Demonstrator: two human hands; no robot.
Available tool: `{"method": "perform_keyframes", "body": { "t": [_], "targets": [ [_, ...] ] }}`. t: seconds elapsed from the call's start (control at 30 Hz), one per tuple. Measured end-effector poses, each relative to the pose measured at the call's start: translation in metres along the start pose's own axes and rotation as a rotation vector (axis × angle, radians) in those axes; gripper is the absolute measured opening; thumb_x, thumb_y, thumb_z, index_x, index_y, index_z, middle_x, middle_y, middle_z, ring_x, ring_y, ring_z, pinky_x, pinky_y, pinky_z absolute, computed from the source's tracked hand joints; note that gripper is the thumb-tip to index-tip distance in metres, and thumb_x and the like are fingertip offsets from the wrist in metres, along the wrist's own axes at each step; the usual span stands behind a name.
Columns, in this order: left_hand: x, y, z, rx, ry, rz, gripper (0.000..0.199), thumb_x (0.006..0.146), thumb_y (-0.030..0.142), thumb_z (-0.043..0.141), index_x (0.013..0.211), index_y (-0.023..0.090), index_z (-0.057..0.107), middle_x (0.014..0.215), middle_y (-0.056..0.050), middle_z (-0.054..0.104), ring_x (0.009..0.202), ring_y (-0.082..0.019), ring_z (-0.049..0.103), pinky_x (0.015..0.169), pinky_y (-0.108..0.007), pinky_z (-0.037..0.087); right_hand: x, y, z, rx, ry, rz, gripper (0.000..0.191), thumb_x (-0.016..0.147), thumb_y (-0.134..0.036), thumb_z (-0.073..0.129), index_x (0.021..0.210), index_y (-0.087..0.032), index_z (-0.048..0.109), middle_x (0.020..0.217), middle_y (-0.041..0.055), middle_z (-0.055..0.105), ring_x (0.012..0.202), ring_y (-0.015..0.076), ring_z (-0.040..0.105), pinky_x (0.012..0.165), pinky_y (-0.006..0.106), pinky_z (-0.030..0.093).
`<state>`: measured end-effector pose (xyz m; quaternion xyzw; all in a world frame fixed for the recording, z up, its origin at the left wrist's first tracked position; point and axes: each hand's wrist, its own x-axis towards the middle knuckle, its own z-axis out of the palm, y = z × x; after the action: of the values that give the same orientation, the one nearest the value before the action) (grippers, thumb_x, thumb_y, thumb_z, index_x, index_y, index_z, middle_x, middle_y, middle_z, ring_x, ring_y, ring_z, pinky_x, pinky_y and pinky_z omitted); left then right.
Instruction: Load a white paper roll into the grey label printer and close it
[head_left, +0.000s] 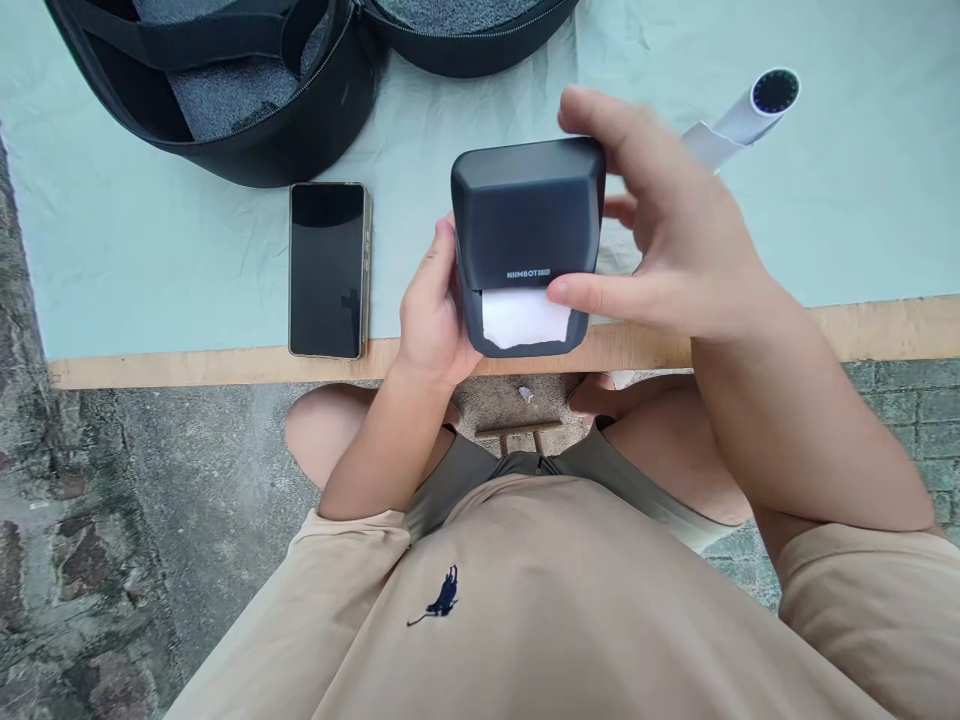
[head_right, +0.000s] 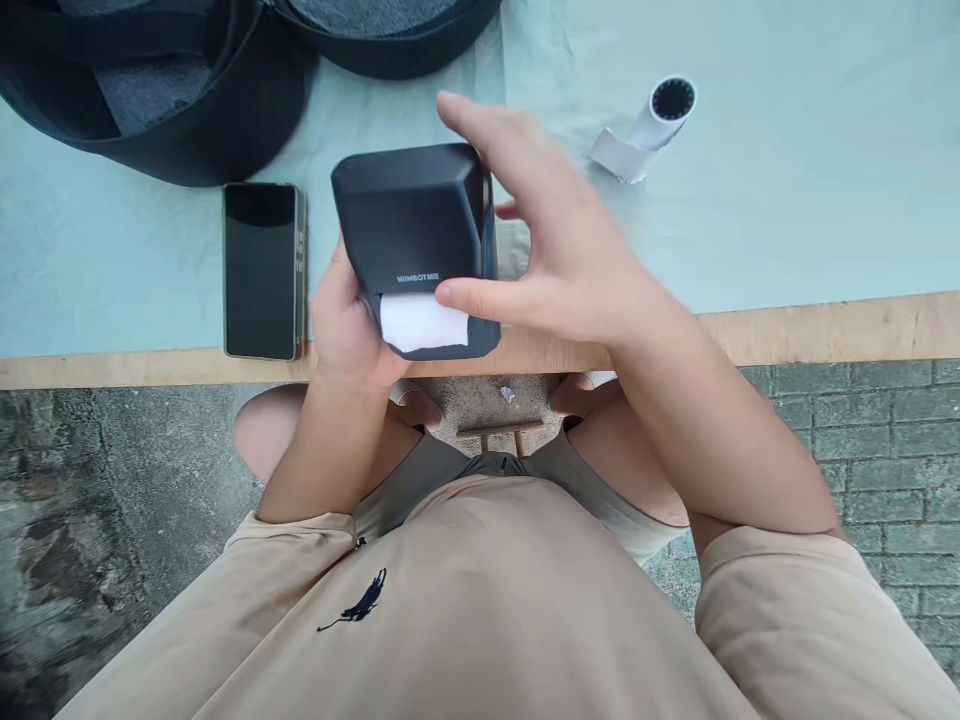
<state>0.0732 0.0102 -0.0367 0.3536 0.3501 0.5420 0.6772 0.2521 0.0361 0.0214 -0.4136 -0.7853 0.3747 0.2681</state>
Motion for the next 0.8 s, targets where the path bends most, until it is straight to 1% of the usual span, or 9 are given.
{"method": "perform_keyframes", "body": {
  "t": [0.1,0.2,0.3,0.37,0.47,0.53,0.63,0.7,0.8],
  "targets": [
    [0.0,0.005,0.006,0.012,0.001,0.03,0.056,0.091,0.058,0.019,0.105,0.023,0.06,0.115,-0.004,0.066,0.138,-0.026,0.038,0.113,-0.043,0.038,0.002,-0.01,-0.002,-0.136,0.194,-0.032,0.072,0.073,-0.057,0.062,0.133,-0.026,0.039,0.135,0.0025,0.042,0.112,0.0189,0.054,0.078,0.026,0.054],
    [-0.001,0.004,0.005,0.073,-0.029,0.004,0.047,0.09,0.057,0.03,0.107,0.023,0.058,0.115,-0.005,0.065,0.141,-0.026,0.034,0.115,-0.042,0.036,0.004,-0.027,-0.001,-0.209,0.368,0.061,0.054,0.08,-0.056,0.052,0.125,-0.026,0.042,0.136,-0.0023,0.04,0.094,0.0113,0.062,0.061,0.02,0.049],
    [-0.003,0.001,0.001,0.018,-0.088,-0.037,0.04,0.088,0.053,0.042,0.113,0.024,0.055,0.117,-0.005,0.065,0.14,-0.026,0.036,0.116,-0.041,0.035,0.008,-0.036,-0.001,-0.21,0.463,0.142,0.028,0.087,-0.046,0.047,0.106,-0.026,0.044,0.121,-0.0036,0.045,0.083,0.0065,0.064,0.051,0.017,0.046],
    [-0.004,0.0,0.0,-0.032,-0.115,-0.055,0.039,0.089,0.051,0.042,0.113,0.023,0.055,0.119,-0.005,0.064,0.137,-0.027,0.041,0.115,-0.042,0.037,0.011,-0.035,-0.003,-0.12,0.486,0.125,0.022,0.087,-0.043,0.048,0.088,-0.023,0.039,0.104,-0.0021,0.044,0.078,0.0053,0.065,0.049,0.016,0.048],
    [-0.004,0.001,-0.001,-0.052,-0.134,-0.065,0.038,0.089,0.051,0.042,0.11,0.023,0.056,0.125,-0.005,0.062,0.132,-0.028,0.048,0.111,-0.044,0.041,0.015,-0.028,-0.007,-0.029,0.433,0.057,0.032,0.088,-0.043,0.047,0.073,-0.021,0.028,0.086,0.0004,0.037,0.085,0.0084,0.064,0.046,0.016,0.05],
    [-0.004,0.001,-0.001,-0.039,-0.131,-0.064,0.038,0.088,0.052,0.042,0.11,0.024,0.057,0.126,-0.004,0.061,0.132,-0.028,0.048,0.111,-0.045,0.042,0.016,-0.027,-0.008,-0.021,0.381,0.037,0.033,0.087,-0.044,0.047,0.071,-0.021,0.028,0.082,0.0015,0.037,0.088,0.01,0.063,0.045,0.018,0.049],
    [-0.004,-0.001,-0.002,-0.023,-0.118,-0.045,0.038,0.088,0.052,0.041,0.11,0.025,0.058,0.122,-0.004,0.063,0.138,-0.026,0.04,0.113,-0.042,0.04,0.015,-0.03,-0.008,-0.02,0.357,0.069,0.024,0.084,-0.037,0.051,0.07,-0.024,0.037,0.084,0.0012,0.049,0.087,0.0119,0.061,0.05,0.025,0.05],
    [-0.003,-0.002,-0.002,-0.021,-0.109,-0.035,0.04,0.089,0.053,0.04,0.11,0.025,0.058,0.12,-0.004,0.064,0.141,-0.024,0.035,0.114,-0.04,0.038,0.013,-0.032,-0.008,-0.096,0.324,0.062,0.013,0.083,-0.031,0.051,0.074,-0.025,0.046,0.087,0.0001,0.055,0.083,0.0134,0.06,0.054,0.029,0.047],
    [-0.003,-0.001,-0.002,0.016,-0.106,-0.051,0.043,0.088,0.056,0.038,0.111,0.024,0.057,0.119,-0.004,0.064,0.142,-0.024,0.033,0.114,-0.04,0.039,0.01,-0.03,-0.009,-0.29,0.186,0.013,0.005,0.081,-0.029,0.054,0.081,-0.024,0.057,0.082,-0.0014,0.06,0.068,0.0116,0.054,0.057,0.03,0.04]
  ]
}}
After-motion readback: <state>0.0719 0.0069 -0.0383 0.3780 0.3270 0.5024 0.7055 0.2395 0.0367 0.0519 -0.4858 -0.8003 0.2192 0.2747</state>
